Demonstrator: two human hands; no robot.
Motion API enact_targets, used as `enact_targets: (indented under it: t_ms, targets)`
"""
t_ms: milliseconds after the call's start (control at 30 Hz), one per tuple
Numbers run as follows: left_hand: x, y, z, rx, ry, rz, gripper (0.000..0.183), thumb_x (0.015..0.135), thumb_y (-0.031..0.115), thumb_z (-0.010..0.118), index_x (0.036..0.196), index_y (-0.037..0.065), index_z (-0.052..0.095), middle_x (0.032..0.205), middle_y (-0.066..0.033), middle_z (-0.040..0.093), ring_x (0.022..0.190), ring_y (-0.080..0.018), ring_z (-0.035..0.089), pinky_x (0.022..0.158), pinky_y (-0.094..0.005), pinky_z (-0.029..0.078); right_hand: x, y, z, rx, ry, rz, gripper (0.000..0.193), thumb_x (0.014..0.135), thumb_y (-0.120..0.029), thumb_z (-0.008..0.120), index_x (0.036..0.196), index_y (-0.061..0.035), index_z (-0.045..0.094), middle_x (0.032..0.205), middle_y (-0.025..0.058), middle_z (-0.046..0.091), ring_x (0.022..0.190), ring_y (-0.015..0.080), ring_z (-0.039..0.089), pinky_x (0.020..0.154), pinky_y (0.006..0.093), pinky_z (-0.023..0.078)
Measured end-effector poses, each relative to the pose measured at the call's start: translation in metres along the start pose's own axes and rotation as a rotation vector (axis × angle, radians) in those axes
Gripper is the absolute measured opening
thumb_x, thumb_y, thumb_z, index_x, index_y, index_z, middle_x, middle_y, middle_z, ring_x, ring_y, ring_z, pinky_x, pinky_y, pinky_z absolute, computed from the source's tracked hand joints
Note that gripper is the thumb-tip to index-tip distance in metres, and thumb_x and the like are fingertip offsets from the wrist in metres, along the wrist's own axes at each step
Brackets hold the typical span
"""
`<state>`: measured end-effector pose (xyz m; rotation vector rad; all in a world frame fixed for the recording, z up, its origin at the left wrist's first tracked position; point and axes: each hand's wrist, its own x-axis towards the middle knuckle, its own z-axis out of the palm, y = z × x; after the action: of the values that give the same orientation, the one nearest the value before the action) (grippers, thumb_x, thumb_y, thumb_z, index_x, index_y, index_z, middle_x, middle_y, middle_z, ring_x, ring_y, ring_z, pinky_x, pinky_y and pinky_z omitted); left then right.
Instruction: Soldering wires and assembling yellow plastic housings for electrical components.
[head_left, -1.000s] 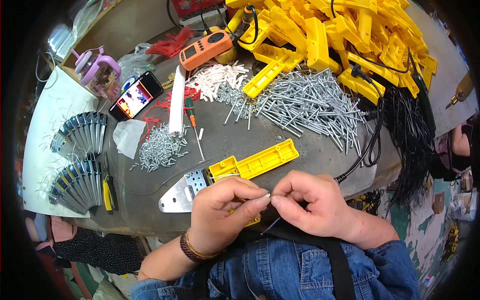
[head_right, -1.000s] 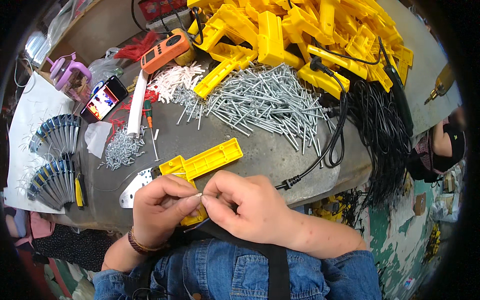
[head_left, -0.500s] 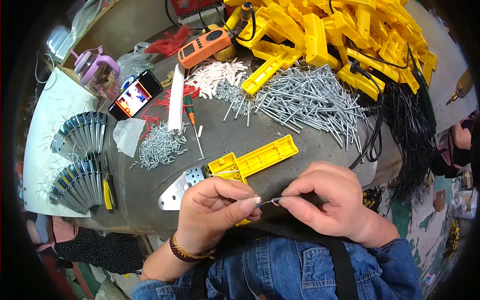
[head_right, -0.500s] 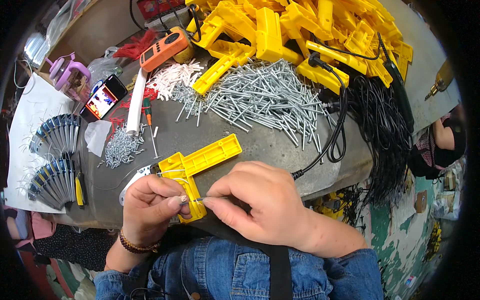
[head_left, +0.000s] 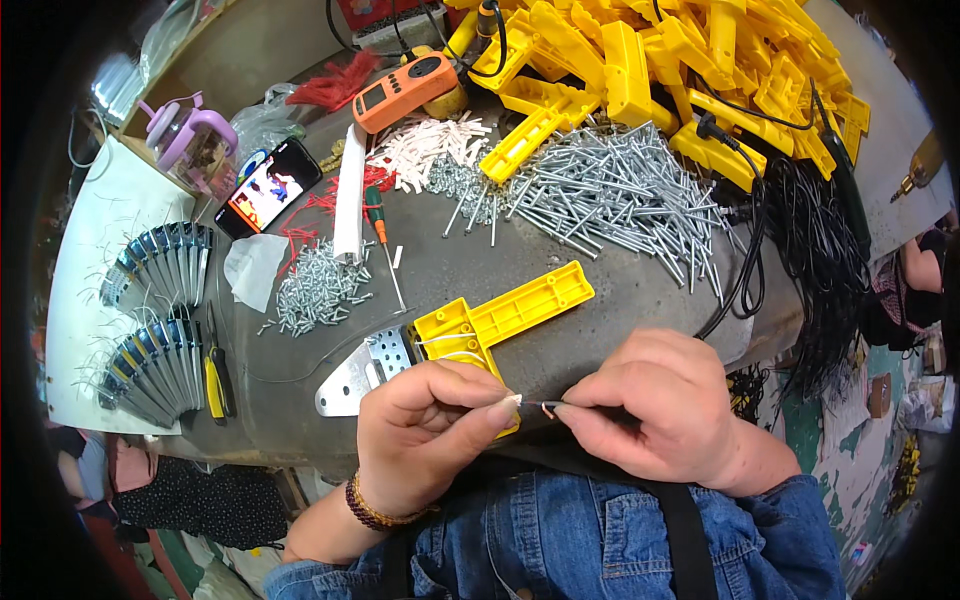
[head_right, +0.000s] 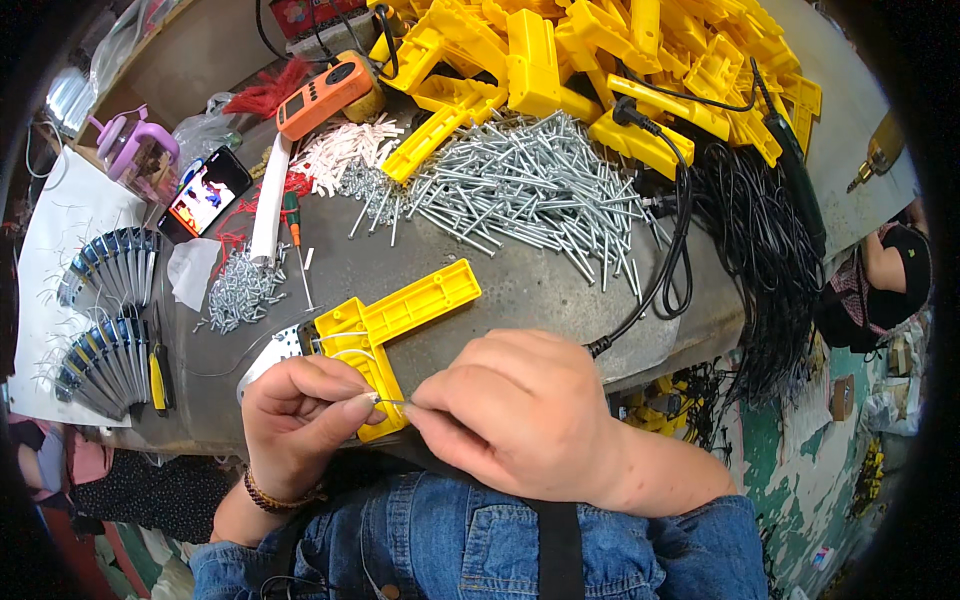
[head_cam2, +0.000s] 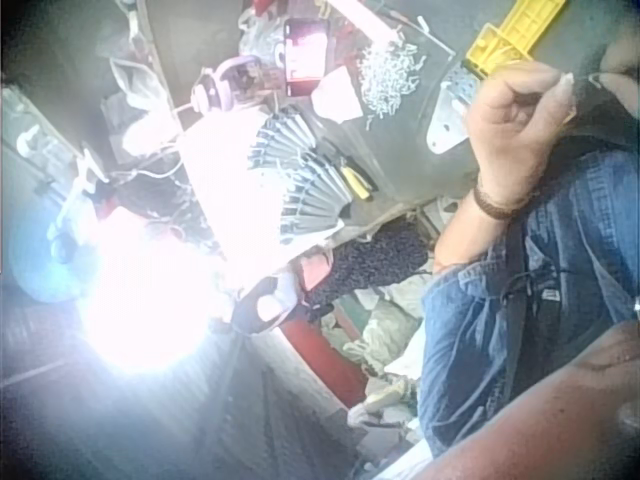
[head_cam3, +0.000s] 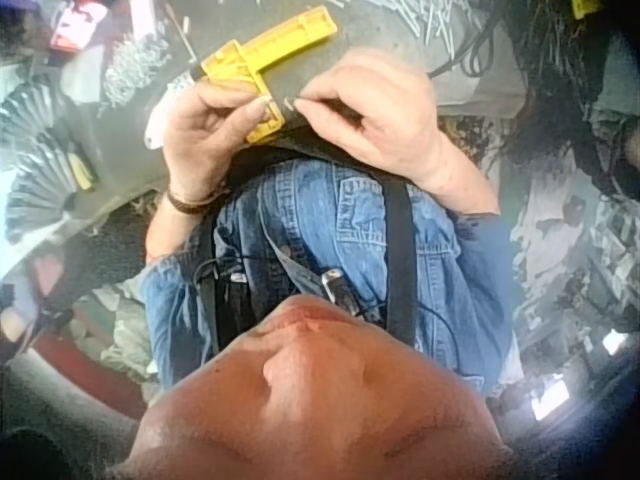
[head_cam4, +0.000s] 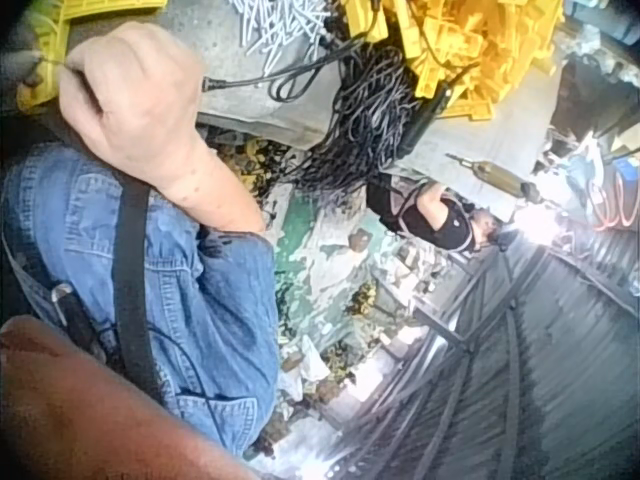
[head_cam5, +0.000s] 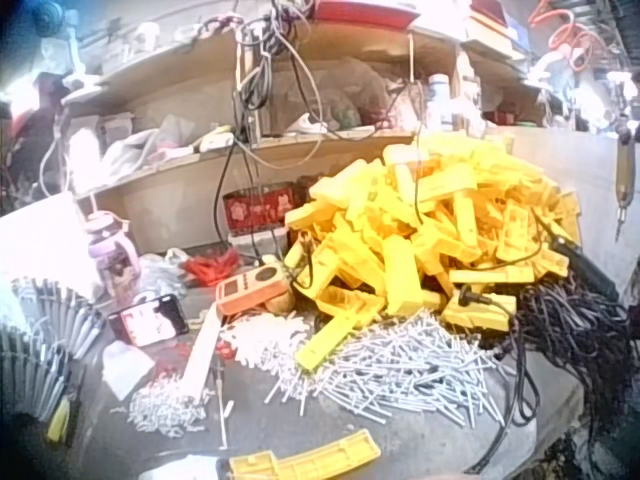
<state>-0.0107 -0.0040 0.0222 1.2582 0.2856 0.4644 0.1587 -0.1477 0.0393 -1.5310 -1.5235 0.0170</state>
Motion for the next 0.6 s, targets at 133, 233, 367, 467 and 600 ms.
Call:
enact_targets:
  t_ms: [133, 233, 367, 467, 600]
  targets:
    - [-0.0004, -0.0035, -0.0003, 0.098, -0.044, 0.074, 0.015, 0.086, -0.012, 0.065, 0.097, -0.005, 0.060, 0.099, -0.0153, 0.067, 0.093, -0.0189, 0.066, 0.083, -0.0291, 0.054, -0.0014, 0.0022, 0.0040, 0.020, 0.000, -0.012, 0.017, 0.069, -0.007, 0.079, 0.079, -0.0073, 0.065, 0.069, 0.0055, 0.060, 0.058, 0.0236, 0.059, 0.051, 0.0342, 0.045]
    - [-0.0014, -0.0060, -0.0038, 0.049, -0.083, 0.101, 0.017, 0.086, -0.011, 0.066, 0.102, -0.006, 0.061, 0.101, -0.0153, 0.067, 0.094, -0.0181, 0.066, 0.085, -0.0282, 0.054, -0.0017, 0.0040, 0.0047, 0.118, -0.018, 0.037, 0.015, 0.072, -0.008, 0.078, 0.080, -0.0068, 0.066, 0.069, 0.0061, 0.060, 0.059, 0.0245, 0.059, 0.052, 0.0342, 0.045]
    - [-0.0014, 0.0001, -0.0049, 0.068, -0.095, -0.163, 0.021, 0.088, -0.006, 0.066, 0.109, -0.008, 0.062, 0.102, -0.0128, 0.068, 0.093, -0.0162, 0.067, 0.084, -0.0268, 0.055, -0.0022, 0.0052, 0.0050, 0.222, -0.069, 0.098, 0.012, 0.075, -0.008, 0.076, 0.082, -0.0062, 0.067, 0.069, 0.0067, 0.061, 0.060, 0.0254, 0.060, 0.054, 0.0350, 0.046]
    - [-0.0002, 0.0003, -0.0064, -0.037, -0.098, -0.280, 0.020, 0.090, -0.003, 0.065, 0.110, -0.008, 0.061, 0.100, -0.0108, 0.068, 0.092, -0.0156, 0.067, 0.084, -0.0264, 0.055, -0.0024, 0.0072, 0.0066, 0.247, -0.083, 0.102, 0.011, 0.076, -0.008, 0.076, 0.083, -0.0060, 0.067, 0.069, 0.0069, 0.061, 0.060, 0.0255, 0.060, 0.054, 0.0354, 0.046]
    - [0.0006, -0.0013, -0.0069, -0.170, -0.116, -0.327, 0.018, 0.092, -0.003, 0.063, 0.108, -0.008, 0.061, 0.098, -0.0097, 0.067, 0.090, -0.0151, 0.067, 0.084, -0.0267, 0.055, -0.0039, 0.0097, 0.0087, 0.242, -0.095, 0.090, 0.011, 0.076, -0.008, 0.076, 0.082, -0.0062, 0.067, 0.070, 0.0069, 0.061, 0.060, 0.0253, 0.060, 0.055, 0.0352, 0.046]
